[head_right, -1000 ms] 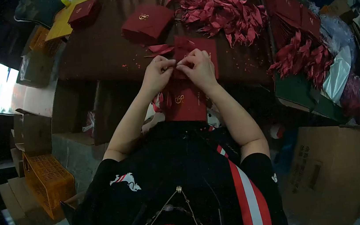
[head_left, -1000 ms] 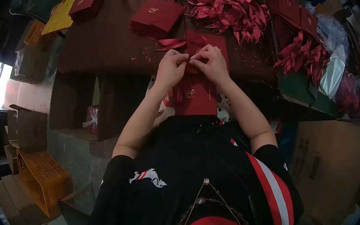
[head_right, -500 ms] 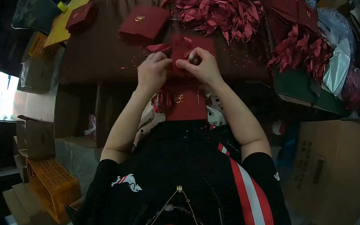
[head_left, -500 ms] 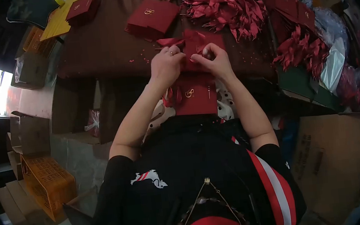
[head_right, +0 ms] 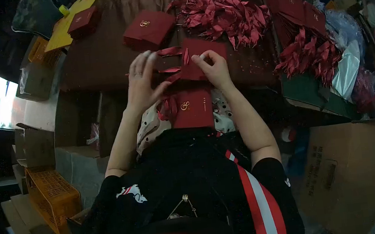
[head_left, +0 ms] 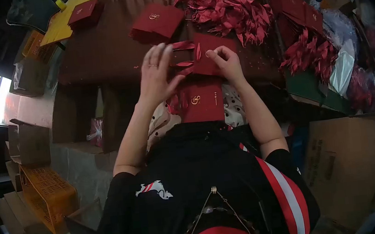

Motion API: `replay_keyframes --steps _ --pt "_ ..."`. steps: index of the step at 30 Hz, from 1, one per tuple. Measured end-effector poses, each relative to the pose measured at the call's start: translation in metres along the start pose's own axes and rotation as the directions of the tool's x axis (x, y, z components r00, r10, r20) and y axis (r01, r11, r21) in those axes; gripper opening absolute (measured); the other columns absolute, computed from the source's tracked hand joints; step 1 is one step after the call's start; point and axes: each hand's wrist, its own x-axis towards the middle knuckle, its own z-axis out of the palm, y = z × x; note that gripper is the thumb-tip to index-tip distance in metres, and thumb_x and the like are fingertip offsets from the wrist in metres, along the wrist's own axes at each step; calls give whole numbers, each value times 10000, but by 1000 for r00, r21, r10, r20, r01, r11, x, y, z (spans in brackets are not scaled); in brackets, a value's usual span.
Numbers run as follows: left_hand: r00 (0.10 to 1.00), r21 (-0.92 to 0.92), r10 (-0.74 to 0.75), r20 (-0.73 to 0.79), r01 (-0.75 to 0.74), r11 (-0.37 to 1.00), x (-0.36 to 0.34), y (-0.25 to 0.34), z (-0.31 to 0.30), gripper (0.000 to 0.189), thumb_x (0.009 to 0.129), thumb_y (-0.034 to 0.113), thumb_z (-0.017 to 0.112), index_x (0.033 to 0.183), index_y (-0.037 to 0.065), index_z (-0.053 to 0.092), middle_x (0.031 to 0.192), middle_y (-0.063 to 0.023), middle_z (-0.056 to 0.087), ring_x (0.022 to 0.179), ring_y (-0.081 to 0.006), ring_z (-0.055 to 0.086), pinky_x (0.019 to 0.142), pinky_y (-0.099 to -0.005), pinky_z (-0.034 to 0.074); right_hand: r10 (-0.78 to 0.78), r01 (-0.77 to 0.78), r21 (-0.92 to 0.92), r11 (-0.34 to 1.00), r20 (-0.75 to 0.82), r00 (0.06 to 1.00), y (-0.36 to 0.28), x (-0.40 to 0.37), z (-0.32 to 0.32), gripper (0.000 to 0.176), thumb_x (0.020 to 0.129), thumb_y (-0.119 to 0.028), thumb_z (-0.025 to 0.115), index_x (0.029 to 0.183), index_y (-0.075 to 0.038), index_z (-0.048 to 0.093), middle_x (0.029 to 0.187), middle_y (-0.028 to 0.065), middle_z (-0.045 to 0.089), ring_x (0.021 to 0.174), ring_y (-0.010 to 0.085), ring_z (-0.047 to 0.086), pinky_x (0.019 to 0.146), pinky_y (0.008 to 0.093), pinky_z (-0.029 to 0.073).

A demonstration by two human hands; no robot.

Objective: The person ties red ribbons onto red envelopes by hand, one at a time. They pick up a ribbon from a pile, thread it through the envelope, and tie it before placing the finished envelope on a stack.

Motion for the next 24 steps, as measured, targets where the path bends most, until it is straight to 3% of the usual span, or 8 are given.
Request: replay_keyframes --steps 4,5,10,12,14,17,20,24 --pt "944 -17 188 272 -191 981 16 27 38 813 800 250 821 1518 191 443 1635 -112 301 1526 -370 228 1209 -522 307 129 -134 148 980 43 991 -25 2 -9 277 950 -317 743 1009 -53 686 838 -36 599 772 83 531 697 278 448" --pt "929 -19 265 257 -270 963 15 21 55 740 795 198 802 1473 191 504 1588 -106 390 1520 -350 269 1209 -514 313 124 -129 145 981 40 991 -21 9 -14 277 950 -317 743 1009 -53 686 838 -36 599 772 83 531 697 278 448" --pt "926 -109 348 147 -335 936 -3 17 59 521 790 148 785 1290 179 643 1380 -77 580 1366 -302 488 1178 -510 362 -329 279 -433 857 -44 943 -14 42 -48 223 909 -204 741 1058 -44 699 947 69 691 894 204 668 796 336 523" --pt "885 -175 429 181 -400 899 -19 23 41 539 759 211 823 1268 187 647 1334 -77 572 1349 -303 497 1155 -527 384 -306 259 -470 844 -26 952 -12 55 -56 196 890 -178 734 1044 -61 711 959 89 695 924 259 666 805 375 532" --pt "833 -263 505 227 -447 855 -44 27 28 597 755 277 840 1307 200 626 1319 -83 551 1364 -313 483 1145 -533 391 -413 329 -664 672 34 910 -13 64 -57 168 888 -186 728 1032 -100 725 934 72 689 924 283 650 805 411 530" --pt "756 -362 477 448 -335 870 -78 31 16 557 862 335 781 1371 199 601 1391 -106 529 1400 -326 448 1169 -529 355 -428 326 -752 573 65 902 -16 73 -48 161 884 -197 723 1037 -149 731 932 59 673 947 293 631 805 439 534" --pt "777 -343 379 502 -224 912 -81 27 9 539 893 386 747 1374 185 608 1450 -123 508 1408 -326 441 1164 -515 357 -455 354 -808 471 121 882 -15 81 -33 173 900 -209 700 1067 -174 732 969 50 663 979 278 625 816 424 551" --pt "824 -366 446 349 -319 874 -60 21 8 475 903 386 734 1310 158 644 1438 -119 532 1381 -333 476 1115 -501 412 -419 272 -922 274 140 897 1 93 -24 164 919 -246 670 1054 -181 738 987 59 646 978 285 621 816 424 561"
